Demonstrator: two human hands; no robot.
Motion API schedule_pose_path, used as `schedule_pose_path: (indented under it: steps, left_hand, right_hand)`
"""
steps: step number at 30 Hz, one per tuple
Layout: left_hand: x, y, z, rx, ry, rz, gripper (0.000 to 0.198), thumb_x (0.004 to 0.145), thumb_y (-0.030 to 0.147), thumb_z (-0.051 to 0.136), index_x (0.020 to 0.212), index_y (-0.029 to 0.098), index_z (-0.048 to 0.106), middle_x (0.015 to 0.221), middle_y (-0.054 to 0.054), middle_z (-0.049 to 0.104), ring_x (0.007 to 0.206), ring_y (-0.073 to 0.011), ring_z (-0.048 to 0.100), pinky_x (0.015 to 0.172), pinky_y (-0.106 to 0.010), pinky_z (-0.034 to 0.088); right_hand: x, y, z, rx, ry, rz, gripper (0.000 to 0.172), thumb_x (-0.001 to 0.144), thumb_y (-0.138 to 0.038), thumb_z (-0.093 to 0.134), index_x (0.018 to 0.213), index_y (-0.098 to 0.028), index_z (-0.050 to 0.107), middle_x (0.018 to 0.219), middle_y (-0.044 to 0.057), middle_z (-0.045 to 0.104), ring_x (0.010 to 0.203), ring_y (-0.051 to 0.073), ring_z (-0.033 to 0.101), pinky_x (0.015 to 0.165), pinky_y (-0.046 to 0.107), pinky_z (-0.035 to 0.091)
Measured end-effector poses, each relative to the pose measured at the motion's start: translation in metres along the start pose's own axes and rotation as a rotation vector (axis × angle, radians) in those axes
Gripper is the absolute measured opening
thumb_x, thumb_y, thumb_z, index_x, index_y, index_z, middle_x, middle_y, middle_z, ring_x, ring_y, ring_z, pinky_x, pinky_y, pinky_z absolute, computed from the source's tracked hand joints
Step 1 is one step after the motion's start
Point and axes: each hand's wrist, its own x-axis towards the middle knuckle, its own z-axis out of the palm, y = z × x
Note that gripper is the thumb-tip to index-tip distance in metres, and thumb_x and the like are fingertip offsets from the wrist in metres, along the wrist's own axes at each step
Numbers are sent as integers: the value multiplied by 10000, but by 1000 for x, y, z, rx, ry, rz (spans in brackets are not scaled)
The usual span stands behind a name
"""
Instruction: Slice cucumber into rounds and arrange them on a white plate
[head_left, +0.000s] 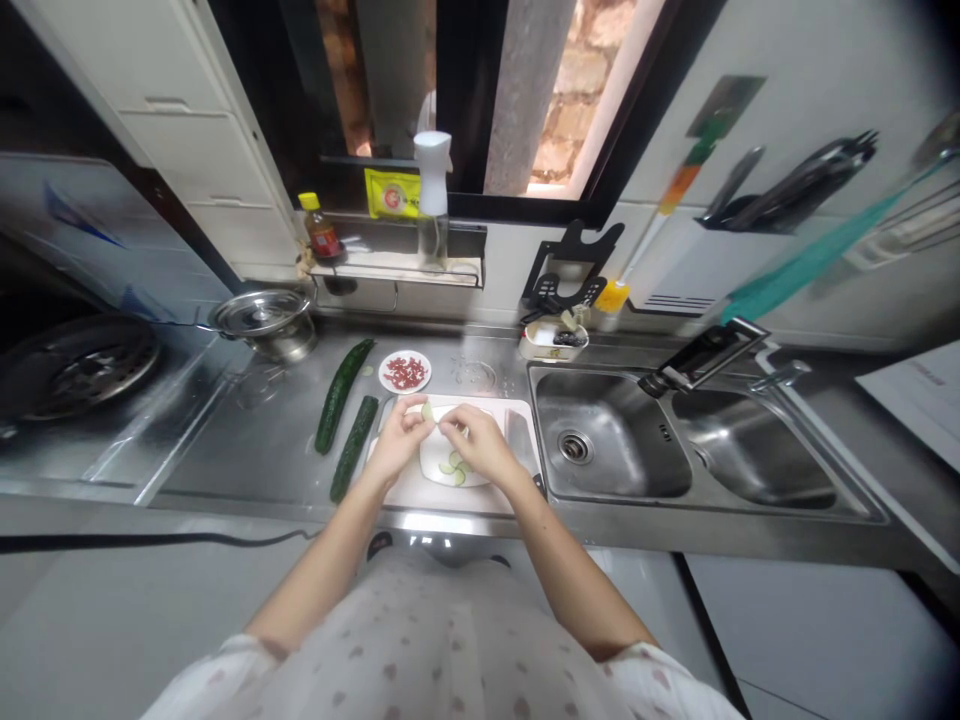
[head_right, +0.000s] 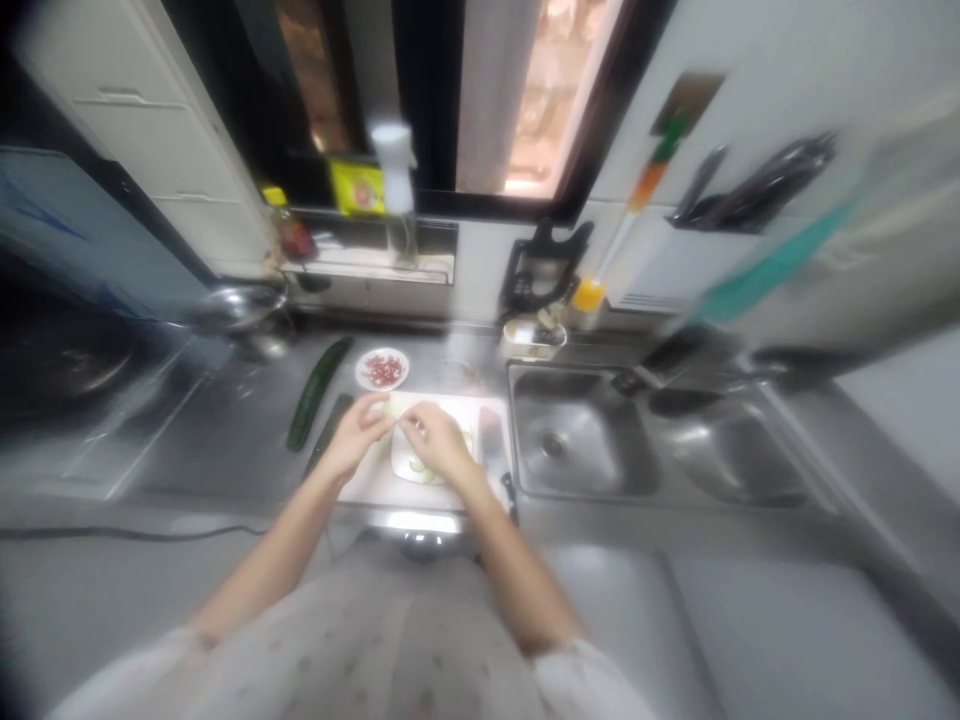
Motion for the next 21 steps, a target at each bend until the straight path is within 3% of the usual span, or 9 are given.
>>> schedule_pose_path:
  steps: [7, 17, 21]
  left_hand:
    - [-1, 3, 1, 65, -42, 71, 472, 706, 201, 713, 1148, 216, 548, 838, -2, 595, 817, -136, 572, 734, -223, 424]
    - [1, 7, 3, 210, -7, 129, 456, 693, 140, 703, 1128, 217, 589, 833, 0, 572, 814, -140, 535, 726, -211, 392]
    - [3, 4, 2, 235, -13, 153, 453, 693, 141, 701, 1125, 224, 593, 848, -1, 577, 812, -139, 529, 723, -213, 389]
  right_hand:
    - [-1, 7, 7, 139, 32, 103, 143, 843, -264, 555, 806, -180, 663, 815, 22, 677, 757, 143, 592, 712, 257, 434]
    - [1, 10, 10, 350, 38, 227, 153, 789, -262, 556, 738, -165, 661, 757, 28, 692, 738, 148, 627, 734, 268, 473]
    - [2, 17, 12, 405, 21, 301, 150, 753, -272, 565, 719, -163, 661, 722, 19, 671, 665, 136, 605, 659, 250, 476]
